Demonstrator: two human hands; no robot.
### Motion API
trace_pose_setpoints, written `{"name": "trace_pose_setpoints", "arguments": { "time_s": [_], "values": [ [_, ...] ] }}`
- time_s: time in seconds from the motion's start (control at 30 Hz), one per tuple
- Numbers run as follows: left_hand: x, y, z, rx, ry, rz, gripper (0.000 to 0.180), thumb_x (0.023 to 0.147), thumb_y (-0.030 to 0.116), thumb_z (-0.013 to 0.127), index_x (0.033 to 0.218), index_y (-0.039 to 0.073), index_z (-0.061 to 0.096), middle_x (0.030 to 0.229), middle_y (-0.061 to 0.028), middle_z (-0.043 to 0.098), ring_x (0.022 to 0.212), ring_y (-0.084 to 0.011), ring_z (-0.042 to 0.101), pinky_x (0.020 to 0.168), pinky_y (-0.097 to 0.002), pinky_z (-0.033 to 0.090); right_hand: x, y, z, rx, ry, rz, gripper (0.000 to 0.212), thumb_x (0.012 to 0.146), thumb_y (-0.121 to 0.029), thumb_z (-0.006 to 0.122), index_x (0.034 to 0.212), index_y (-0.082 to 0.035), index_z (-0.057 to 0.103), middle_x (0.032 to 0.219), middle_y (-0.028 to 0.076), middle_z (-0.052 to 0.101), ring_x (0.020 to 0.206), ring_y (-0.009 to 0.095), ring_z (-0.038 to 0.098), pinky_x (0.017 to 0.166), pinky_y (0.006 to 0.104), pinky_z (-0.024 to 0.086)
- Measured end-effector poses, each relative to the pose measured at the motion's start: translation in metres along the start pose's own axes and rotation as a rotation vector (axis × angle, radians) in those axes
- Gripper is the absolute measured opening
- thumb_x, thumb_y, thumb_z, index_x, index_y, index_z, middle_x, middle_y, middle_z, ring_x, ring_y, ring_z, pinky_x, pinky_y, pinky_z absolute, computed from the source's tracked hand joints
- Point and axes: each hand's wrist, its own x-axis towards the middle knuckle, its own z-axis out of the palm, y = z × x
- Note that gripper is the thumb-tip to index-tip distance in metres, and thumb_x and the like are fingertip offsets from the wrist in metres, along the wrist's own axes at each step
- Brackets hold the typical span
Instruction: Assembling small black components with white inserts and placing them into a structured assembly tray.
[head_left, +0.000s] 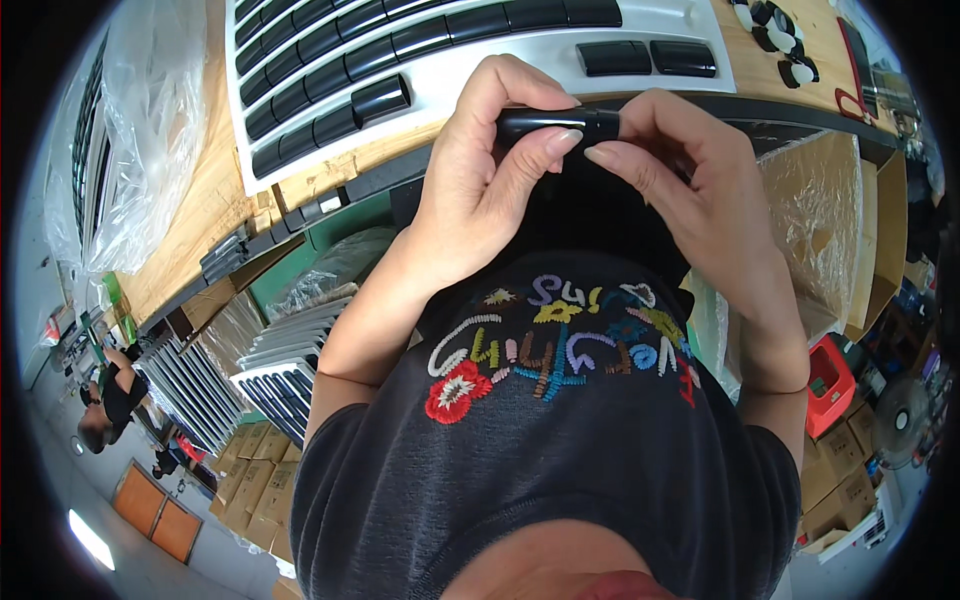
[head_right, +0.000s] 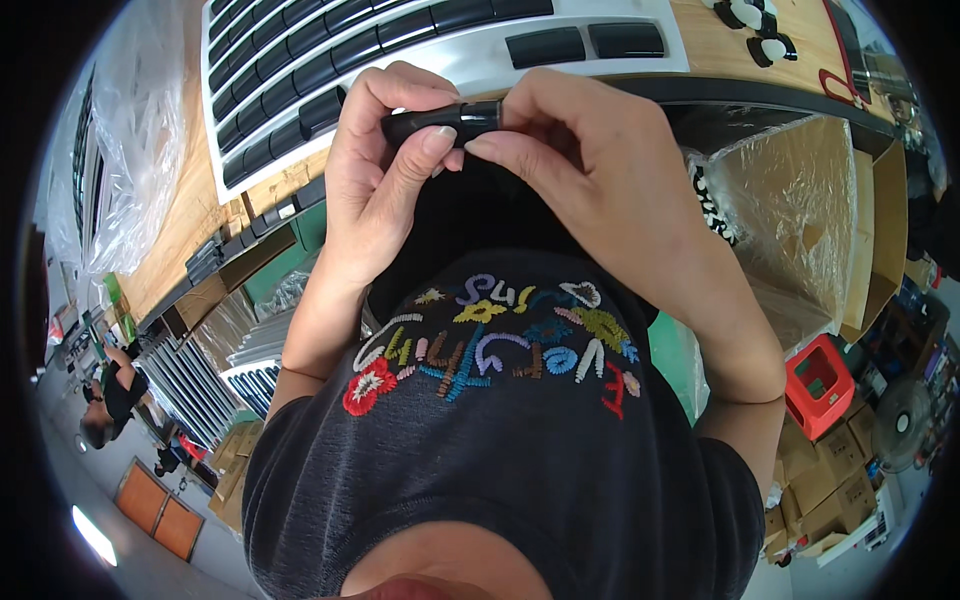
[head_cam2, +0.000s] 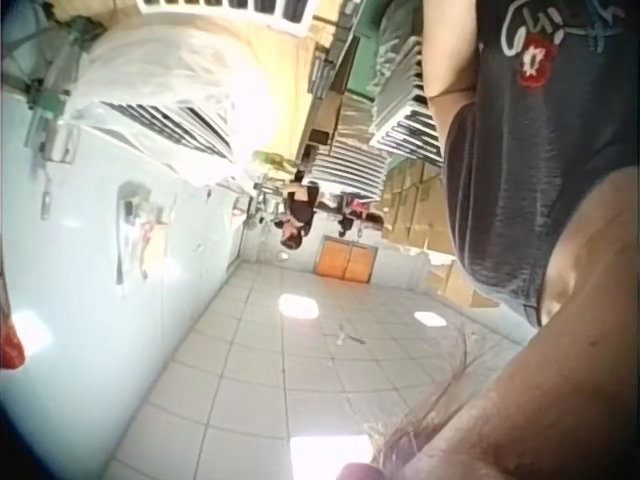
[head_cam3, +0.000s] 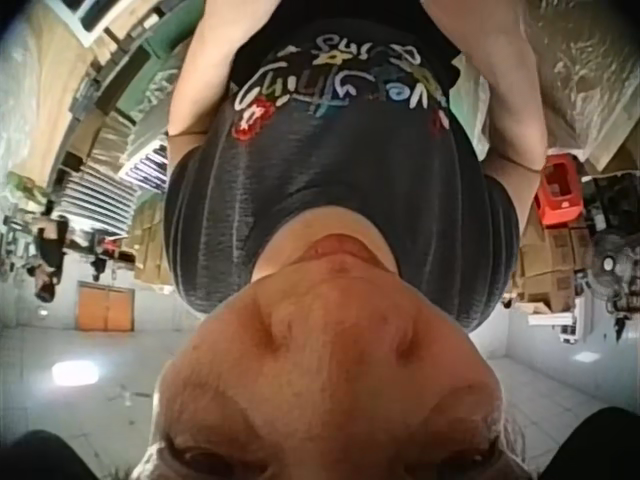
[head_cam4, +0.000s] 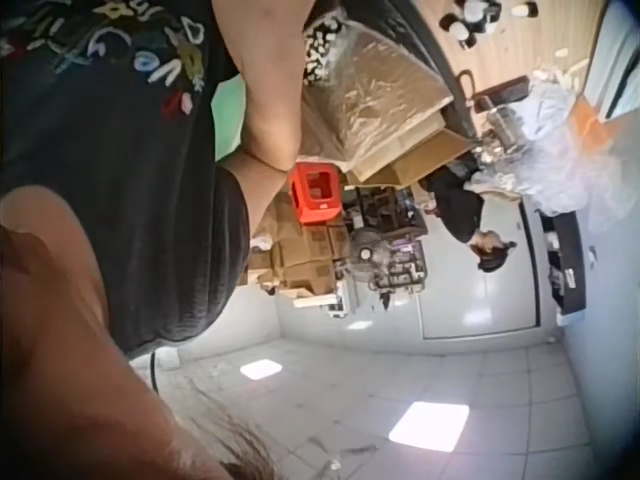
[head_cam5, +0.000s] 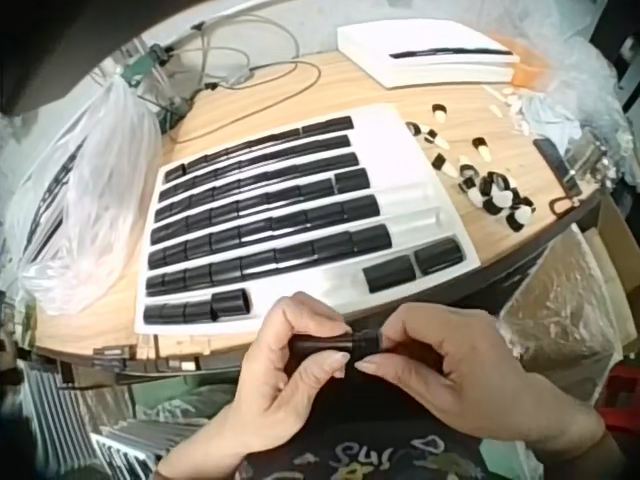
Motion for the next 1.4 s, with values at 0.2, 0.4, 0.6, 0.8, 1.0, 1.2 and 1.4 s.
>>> {"name": "trace_pose_setpoints", "arguments": {
  "time_s": [0.2, 0.4, 0.6, 0.8, 1.0, 1.2, 1.4],
  "values": [
    [-0.011, 0.001, -0.001, 0.051, -0.084, -0.040, 0.015, 0.098, 0.005, 0.056, 0.109, 0.001, 0.048, 0.095, -0.0051, 0.051, 0.071, -0.0090, 0.051, 0.064, -0.0223, 0.045, -0.001, -0.002, -0.004, -0.041, -0.140, -0.062, 0.023, 0.092, -0.008, 0.066, 0.076, -0.001, 0.052, 0.063, 0.000, 0.050, 0.058, 0.004, 0.046, 0.052, 0.0207, 0.036],
    [-0.030, 0.002, 0.000, 0.083, -0.063, -0.104, 0.015, 0.097, 0.004, 0.057, 0.108, 0.000, 0.047, 0.088, -0.0038, 0.050, 0.068, -0.0082, 0.049, 0.062, -0.0213, 0.044, -0.002, -0.001, 0.008, 0.119, -0.232, 0.036, 0.025, 0.093, -0.011, 0.065, 0.073, -0.001, 0.054, 0.060, 0.000, 0.052, 0.052, 0.004, 0.050, 0.048, 0.0202, 0.037],
    [-0.031, -0.001, -0.012, 0.054, 0.029, -0.182, 0.017, 0.098, 0.006, 0.056, 0.111, 0.001, 0.047, 0.092, -0.0051, 0.050, 0.073, -0.0097, 0.051, 0.068, -0.0232, 0.046, 0.017, 0.005, 0.021, 0.062, -0.256, 0.004, 0.028, 0.093, -0.016, 0.064, 0.072, -0.001, 0.053, 0.058, 0.000, 0.052, 0.053, 0.004, 0.050, 0.048, 0.0226, 0.038],
    [0.017, 0.018, -0.088, 1.413, -0.014, 0.162, 0.035, 0.084, 0.002, 0.065, 0.114, 0.020, 0.064, 0.112, -0.0114, 0.049, 0.101, -0.0299, 0.048, 0.083, -0.0411, 0.037, 0.074, 0.050, 0.018, -0.373, 0.078, -0.251, 0.034, 0.093, -0.032, 0.063, 0.080, -0.001, 0.062, 0.065, 0.012, 0.054, 0.062, 0.024, 0.054, 0.062, 0.0362, 0.043],
    [0.006, 0.010, -0.106, 1.526, -0.131, 0.081, 0.022, 0.085, 0.003, 0.064, 0.102, 0.016, 0.061, 0.111, -0.0092, 0.049, 0.102, -0.0268, 0.048, 0.082, -0.0391, 0.035, 0.063, 0.064, -0.061, -0.518, 0.419, -0.139, 0.034, 0.090, -0.037, 0.067, 0.098, -0.004, 0.068, 0.077, 0.006, 0.066, 0.072, 0.015, 0.059, 0.067, 0.0339, 0.046],
    [0.013, 0.007, -0.098, 1.215, -0.028, 0.167, 0.022, 0.085, 0.001, 0.065, 0.103, 0.006, 0.053, 0.102, -0.0109, 0.055, 0.095, -0.0289, 0.052, 0.085, -0.0394, 0.036, 0.051, 0.131, -0.144, -0.898, 0.761, 0.053, 0.024, 0.089, -0.025, 0.068, 0.096, -0.003, 0.062, 0.088, 0.012, 0.063, 0.079, 0.023, 0.061, 0.071, 0.0357, 0.048],
    [0.015, -0.006, -0.032, 0.109, 0.120, -0.031, 0.029, 0.090, 0.006, 0.069, 0.116, 0.005, 0.056, 0.106, -0.0052, 0.062, 0.092, -0.0106, 0.061, 0.080, -0.0231, 0.051, 0.053, 0.132, -0.132, -1.178, 0.703, -0.297, 0.027, 0.090, -0.027, 0.068, 0.105, -0.004, 0.066, 0.092, 0.009, 0.064, 0.082, 0.025, 0.063, 0.073, 0.0369, 0.049]
  ]
}}
